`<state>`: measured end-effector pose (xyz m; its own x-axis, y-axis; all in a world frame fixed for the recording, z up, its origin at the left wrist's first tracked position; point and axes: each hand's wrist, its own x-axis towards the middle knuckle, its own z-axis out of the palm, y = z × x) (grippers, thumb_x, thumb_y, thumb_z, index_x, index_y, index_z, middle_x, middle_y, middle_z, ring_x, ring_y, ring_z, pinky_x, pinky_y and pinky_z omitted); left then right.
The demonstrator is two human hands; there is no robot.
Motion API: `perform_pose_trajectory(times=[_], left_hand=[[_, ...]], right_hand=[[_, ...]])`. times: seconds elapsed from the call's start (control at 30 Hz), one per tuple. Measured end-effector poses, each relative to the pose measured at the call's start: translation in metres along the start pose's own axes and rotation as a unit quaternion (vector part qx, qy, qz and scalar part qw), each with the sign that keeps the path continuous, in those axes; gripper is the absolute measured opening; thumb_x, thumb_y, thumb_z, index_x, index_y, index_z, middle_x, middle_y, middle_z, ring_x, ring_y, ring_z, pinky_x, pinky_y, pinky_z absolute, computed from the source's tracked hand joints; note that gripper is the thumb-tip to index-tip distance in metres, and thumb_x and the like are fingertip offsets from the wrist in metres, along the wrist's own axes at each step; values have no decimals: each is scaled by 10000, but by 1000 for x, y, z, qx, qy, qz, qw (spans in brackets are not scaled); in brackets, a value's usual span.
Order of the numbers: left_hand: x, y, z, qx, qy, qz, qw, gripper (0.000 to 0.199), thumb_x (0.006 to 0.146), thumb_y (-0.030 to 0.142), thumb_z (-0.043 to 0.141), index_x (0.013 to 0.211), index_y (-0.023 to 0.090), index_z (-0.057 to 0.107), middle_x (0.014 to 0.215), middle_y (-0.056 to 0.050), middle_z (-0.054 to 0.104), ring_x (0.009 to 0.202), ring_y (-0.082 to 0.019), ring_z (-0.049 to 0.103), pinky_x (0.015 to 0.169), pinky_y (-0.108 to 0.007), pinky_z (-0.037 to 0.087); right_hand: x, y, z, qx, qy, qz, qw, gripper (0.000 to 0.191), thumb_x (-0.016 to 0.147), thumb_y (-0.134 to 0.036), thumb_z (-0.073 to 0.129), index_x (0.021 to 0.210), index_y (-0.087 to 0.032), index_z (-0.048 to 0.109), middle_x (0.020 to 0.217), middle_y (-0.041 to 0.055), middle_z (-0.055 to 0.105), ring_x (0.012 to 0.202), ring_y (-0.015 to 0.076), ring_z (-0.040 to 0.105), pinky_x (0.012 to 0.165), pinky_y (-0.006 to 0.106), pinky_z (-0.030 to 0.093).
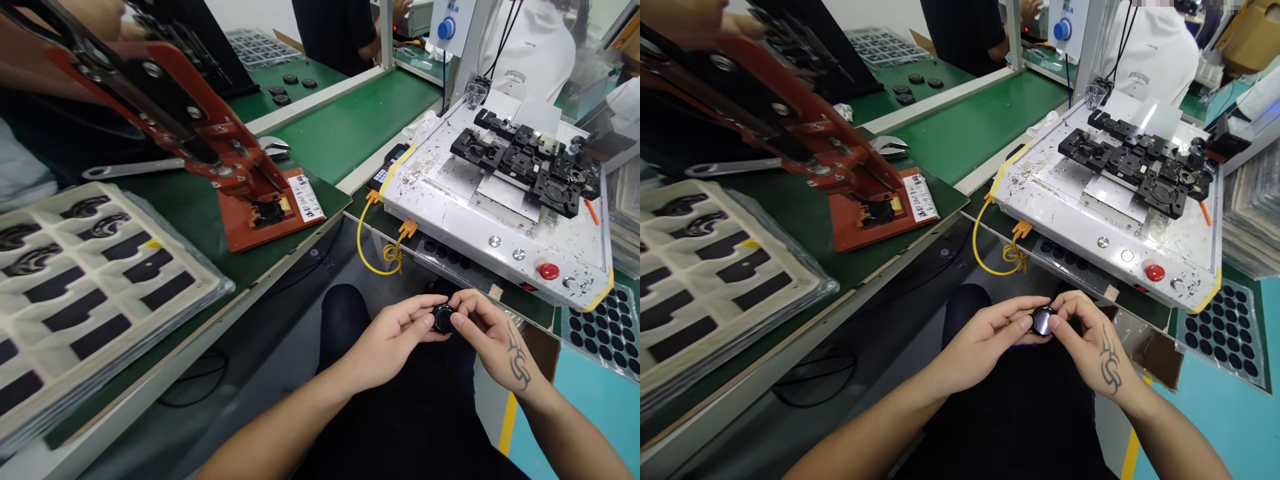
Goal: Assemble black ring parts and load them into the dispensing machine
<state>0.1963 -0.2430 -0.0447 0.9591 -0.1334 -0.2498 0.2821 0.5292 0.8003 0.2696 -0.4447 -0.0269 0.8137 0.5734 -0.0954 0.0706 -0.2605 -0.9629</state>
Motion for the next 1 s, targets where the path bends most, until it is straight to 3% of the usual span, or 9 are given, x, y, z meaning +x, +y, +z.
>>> perform_pose_trajectory(times=[0.2,0.43,1.0], left_hand=[[0,0,1,1,-1,4,1000,505,950,474,820,1352,176,757,1138,-90,822,1151,-282,772,1054,-444,649],[0,0,4,15,-2,7,1000,500,981,450,789,1386,162,727,1292,-134,797,1159,-289,777,1062,-453,642],[-2,-4,8,53,1,22,998,434,1033,357,714,1413,148,692,1375,-154,762,1200,-308,774,1098,-469,624]], right_hand=[[0,0,1,-10,6,7,1000,236,1050,-412,675,885,-248,640,1118,33,652,1009,209,619,919,345,463],[0,0,3,-12,19,-5,1000,229,1049,-398,669,879,-248,641,1106,31,650,996,203,616,894,329,473],[-5,2,9,-54,57,-25,997,221,1053,-366,655,870,-246,621,1127,67,659,1013,235,624,871,370,495]])
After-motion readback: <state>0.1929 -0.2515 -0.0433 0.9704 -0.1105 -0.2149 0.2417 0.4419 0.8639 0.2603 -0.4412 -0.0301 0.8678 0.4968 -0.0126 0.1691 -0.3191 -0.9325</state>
